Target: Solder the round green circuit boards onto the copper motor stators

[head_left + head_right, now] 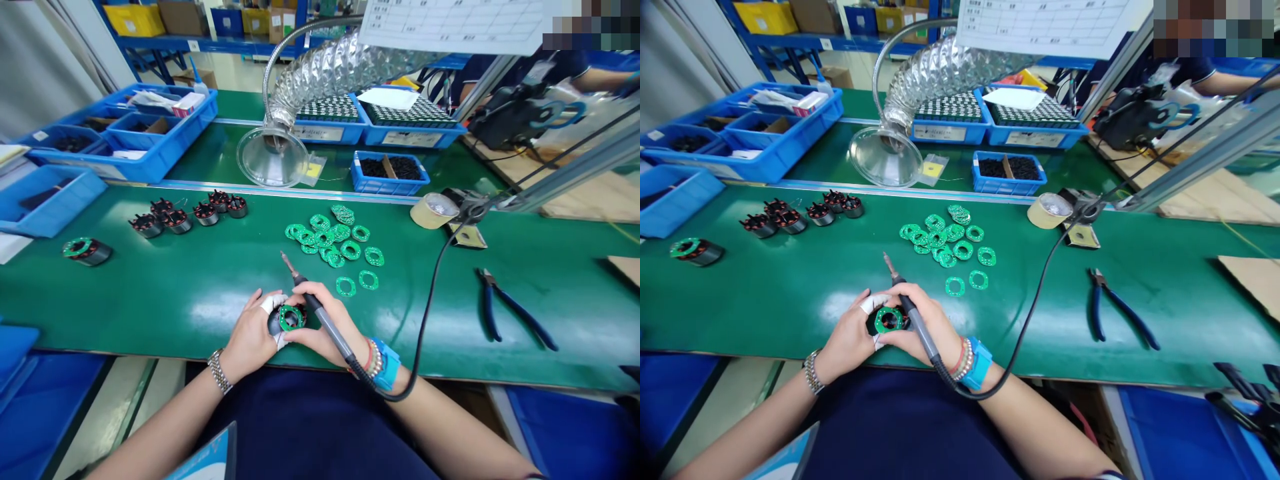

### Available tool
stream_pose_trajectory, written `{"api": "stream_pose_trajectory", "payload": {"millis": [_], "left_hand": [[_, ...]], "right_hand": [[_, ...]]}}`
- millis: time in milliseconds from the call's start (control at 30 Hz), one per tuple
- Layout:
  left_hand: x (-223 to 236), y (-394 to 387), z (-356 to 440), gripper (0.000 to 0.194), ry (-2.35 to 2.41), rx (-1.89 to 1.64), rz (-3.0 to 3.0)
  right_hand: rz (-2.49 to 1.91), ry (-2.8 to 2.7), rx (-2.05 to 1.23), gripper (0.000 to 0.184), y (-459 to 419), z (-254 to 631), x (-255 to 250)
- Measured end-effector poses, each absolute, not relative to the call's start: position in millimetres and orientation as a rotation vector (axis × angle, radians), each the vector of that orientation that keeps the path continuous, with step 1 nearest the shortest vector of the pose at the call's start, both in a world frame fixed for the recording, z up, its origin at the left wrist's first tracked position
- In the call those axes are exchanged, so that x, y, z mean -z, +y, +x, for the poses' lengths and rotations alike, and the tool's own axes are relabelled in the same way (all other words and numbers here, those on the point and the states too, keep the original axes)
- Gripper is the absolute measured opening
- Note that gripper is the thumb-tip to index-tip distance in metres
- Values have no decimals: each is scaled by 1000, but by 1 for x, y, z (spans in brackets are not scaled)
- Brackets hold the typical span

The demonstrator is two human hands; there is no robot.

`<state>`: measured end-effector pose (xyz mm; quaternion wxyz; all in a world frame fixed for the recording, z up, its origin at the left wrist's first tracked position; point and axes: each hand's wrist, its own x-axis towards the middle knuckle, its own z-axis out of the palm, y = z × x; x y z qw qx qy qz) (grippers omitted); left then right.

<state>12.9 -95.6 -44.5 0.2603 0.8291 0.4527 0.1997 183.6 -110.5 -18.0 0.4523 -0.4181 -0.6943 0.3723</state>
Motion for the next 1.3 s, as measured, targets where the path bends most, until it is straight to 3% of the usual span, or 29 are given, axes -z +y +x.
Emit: {"api": "stream_pose_trajectory", "payload": {"millis": [533,767,1000,1300], "left_hand": [[47,-96,14,48,1244,-601,2274],[44,-96,15,55,1273,-545,2225],[43,-97,15,54,1273,-565,2221],[43,-98,15,53,1277,-590,2264]], "right_hand": [[-1036,-2049,-984,51,-90,197,-1],[-941,-1254,-1773,51,-79,206,6],[-811,-1560,-1574,60,-93,224,7],[-854,-1583,-1427,57,-108,231,21]]}}
